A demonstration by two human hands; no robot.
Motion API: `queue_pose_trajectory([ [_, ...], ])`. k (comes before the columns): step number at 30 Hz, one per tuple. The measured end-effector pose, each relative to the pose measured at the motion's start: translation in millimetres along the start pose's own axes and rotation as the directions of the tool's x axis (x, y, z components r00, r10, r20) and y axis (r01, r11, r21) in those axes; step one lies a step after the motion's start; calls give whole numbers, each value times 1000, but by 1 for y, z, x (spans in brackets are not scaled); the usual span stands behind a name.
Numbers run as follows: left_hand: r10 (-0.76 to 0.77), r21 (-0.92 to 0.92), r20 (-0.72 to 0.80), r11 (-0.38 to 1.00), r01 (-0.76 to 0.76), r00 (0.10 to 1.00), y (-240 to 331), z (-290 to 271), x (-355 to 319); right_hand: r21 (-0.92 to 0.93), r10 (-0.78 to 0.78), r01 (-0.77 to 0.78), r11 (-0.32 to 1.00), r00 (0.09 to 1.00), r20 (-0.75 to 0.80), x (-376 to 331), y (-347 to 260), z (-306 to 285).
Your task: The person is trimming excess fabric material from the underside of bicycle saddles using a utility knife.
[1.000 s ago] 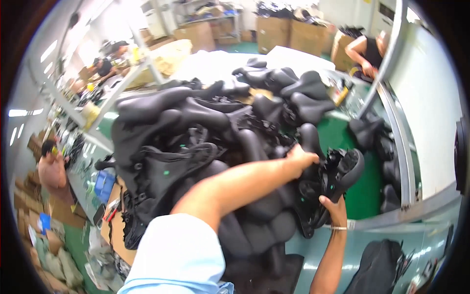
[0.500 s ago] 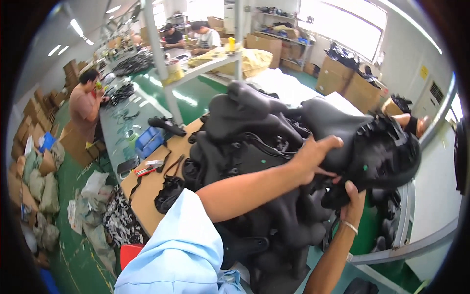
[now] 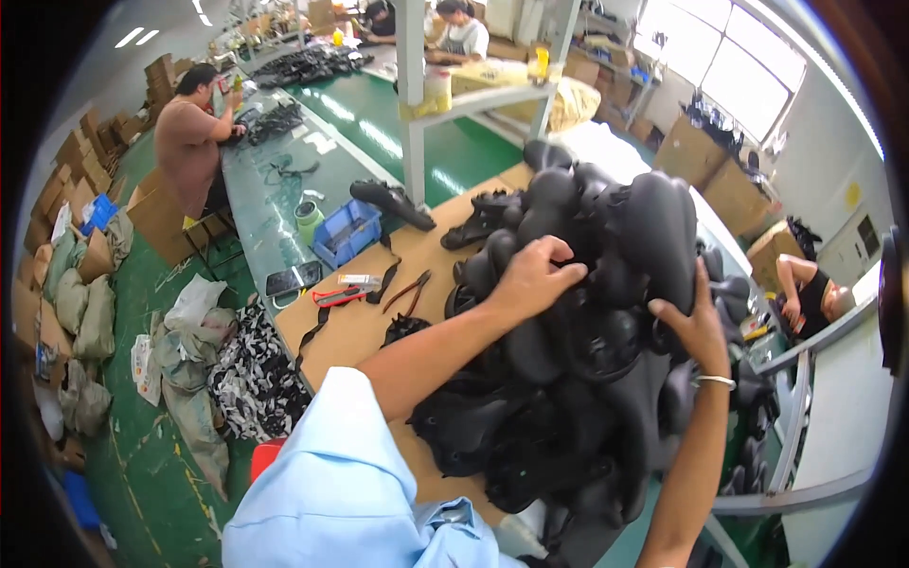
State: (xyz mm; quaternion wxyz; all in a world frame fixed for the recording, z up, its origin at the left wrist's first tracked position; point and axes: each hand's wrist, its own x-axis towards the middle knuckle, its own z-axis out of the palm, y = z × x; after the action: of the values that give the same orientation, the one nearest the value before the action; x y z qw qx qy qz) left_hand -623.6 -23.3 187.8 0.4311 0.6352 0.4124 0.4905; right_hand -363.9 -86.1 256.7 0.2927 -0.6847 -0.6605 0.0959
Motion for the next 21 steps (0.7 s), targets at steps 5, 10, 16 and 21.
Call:
queue_pose_trajectory([
  [5,-129,-140,-53,983,120,990,-60,-132,-36,-258,-178,123,958,963,-201,-20,-11,6],
  [10,-172,132,-253,969,210,952,-153,-239,-91,-424,-179,-7,906,900,-397,-70,-70,31],
  [16,-191,446,405,895,-11,894,-154,-309,-255,155,-193,148,977,924,332,-192,-163,221],
  [21,-785,541,136,570,619,604,-218,-331,-355,456,-320,85,886,824,467,-280,-195,367],
])
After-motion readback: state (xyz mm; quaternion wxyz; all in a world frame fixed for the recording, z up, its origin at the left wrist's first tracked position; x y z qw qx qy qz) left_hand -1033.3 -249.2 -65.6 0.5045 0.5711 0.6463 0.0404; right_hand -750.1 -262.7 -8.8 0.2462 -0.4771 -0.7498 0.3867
